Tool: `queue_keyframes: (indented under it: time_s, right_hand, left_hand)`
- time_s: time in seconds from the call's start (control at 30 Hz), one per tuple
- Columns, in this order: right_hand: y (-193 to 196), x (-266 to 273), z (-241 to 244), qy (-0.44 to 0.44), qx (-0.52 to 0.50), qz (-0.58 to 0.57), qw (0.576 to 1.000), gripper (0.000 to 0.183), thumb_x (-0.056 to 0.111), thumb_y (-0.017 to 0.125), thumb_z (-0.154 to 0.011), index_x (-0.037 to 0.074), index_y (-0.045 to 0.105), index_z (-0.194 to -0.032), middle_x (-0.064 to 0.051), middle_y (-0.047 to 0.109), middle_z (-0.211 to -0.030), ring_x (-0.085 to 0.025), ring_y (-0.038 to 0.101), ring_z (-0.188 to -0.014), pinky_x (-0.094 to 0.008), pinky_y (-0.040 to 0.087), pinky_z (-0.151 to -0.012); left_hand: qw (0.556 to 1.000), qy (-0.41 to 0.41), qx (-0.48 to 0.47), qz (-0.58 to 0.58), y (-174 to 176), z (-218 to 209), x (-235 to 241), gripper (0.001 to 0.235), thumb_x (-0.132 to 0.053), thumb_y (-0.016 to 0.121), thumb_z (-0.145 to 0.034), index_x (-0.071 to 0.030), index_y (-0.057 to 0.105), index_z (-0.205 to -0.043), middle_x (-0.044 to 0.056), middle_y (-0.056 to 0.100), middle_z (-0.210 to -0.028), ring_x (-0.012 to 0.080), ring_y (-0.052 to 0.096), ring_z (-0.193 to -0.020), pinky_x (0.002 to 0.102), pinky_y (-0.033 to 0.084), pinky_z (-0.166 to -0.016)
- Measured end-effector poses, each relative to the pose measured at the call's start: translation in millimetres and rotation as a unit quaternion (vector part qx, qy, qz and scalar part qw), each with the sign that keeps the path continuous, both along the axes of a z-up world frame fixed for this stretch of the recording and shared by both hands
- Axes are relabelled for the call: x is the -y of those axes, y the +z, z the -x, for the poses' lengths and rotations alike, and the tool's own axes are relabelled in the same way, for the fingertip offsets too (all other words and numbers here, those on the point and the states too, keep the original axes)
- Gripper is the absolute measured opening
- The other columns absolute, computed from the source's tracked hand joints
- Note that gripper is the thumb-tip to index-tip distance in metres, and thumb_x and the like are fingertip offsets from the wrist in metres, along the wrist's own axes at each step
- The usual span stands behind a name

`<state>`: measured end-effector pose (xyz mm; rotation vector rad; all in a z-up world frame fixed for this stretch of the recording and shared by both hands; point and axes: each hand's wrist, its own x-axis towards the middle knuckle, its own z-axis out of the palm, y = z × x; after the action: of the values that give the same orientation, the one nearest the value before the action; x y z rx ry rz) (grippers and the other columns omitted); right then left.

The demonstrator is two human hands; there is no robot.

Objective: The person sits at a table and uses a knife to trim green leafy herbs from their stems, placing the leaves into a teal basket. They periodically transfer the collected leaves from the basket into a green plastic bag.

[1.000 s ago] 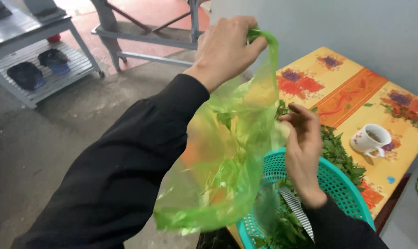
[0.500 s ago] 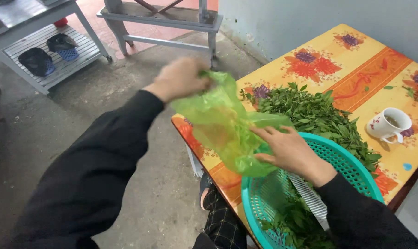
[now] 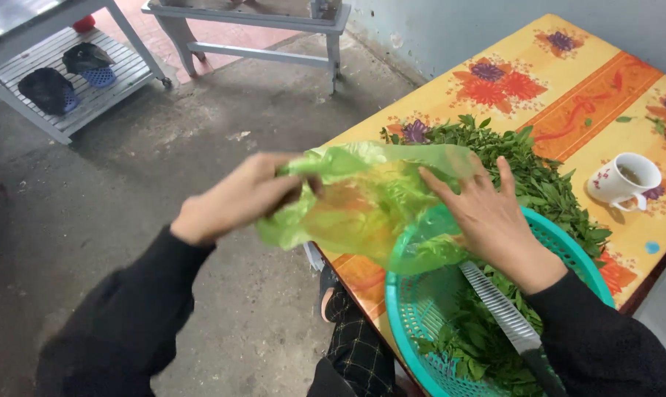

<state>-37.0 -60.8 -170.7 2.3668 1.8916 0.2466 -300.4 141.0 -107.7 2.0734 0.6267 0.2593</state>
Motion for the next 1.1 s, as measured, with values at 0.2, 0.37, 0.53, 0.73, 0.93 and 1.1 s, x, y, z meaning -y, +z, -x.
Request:
queue_keyframes:
  time_s: [0.2,0.37,0.53,0.73,0.93,1.1]
  right_hand:
    - [-23,7,-4,0.058,0.057,-0.018,0.997,0.118,0.021,0.093,-0.053,0.029,0.033,-0.155,-0.022,0.043,-0.146,-0.045,0.037,-0.142,-0.069,0.017,-0.116]
    - [-22,29,-4,0.125,0.101,-0.158,0.974,0.082,0.044,0.071,-0.077,0.028,0.042,-0.152,-0.006,0.053,-0.152,-0.025,0.050,-0.140,-0.047,0.031,-0.118]
    - [-8,106,-1,-0.131,-0.045,0.032,0.990,0.054,0.051,0.052,-0.088,0.029,0.051,-0.137,0.005,0.062,-0.134,-0.017,0.065,-0.118,-0.042,0.057,-0.097]
    - [-110,197,-38,-0.386,-0.147,0.407,0.815,0.089,0.080,0.062,-0.083,0.044,0.016,-0.150,0.007,0.072,-0.126,-0.013,0.075,-0.109,-0.032,0.062,-0.088]
    - [-92,231,-9,-0.417,-0.249,0.273,0.830,0.085,0.043,0.058,-0.092,0.061,0.002,-0.154,-0.001,0.075,-0.113,-0.027,0.075,-0.101,-0.037,0.054,-0.078]
    - [-14,251,-14,-0.504,-0.362,0.127,0.774,0.073,0.037,0.061,-0.093,0.063,0.029,-0.153,0.007,0.089,-0.076,-0.010,0.072,-0.058,-0.022,0.062,-0.066]
  left_hand:
    - [0.988,-0.025,0.044,0.146,-23,18,19,0.036,-0.015,0.043,-0.096,0.001,0.073,-0.105,0.012,0.068,-0.070,0.0131,0.049,-0.050,0.027,0.040,-0.052]
    - [0.983,-0.046,0.033,0.174,-32,18,25,0.043,-0.018,0.035,-0.102,-0.008,0.073,-0.119,0.004,0.080,-0.098,0.0096,0.035,-0.051,0.022,0.035,-0.050]
    - [0.967,-0.033,0.089,0.237,-31,17,29,0.045,-0.025,0.039,-0.102,-0.004,0.073,-0.122,0.003,0.077,-0.110,0.0087,0.031,-0.054,0.022,0.032,-0.050]
    - [0.963,-0.072,0.128,0.227,-36,-2,22,0.050,-0.035,0.042,-0.099,-0.009,0.058,-0.138,0.004,0.070,-0.118,0.0071,0.033,-0.054,0.020,0.034,-0.048]
    - [0.963,0.007,0.144,0.227,15,-69,16,0.053,-0.040,0.047,-0.090,-0.014,0.052,-0.135,0.009,0.068,-0.118,0.0061,0.032,-0.049,0.019,0.026,-0.044]
    - [0.942,0.041,0.211,0.258,64,-108,-7,0.041,-0.031,0.050,-0.092,-0.017,0.054,-0.130,0.004,0.067,-0.109,0.0051,0.026,-0.043,0.017,0.022,-0.044]
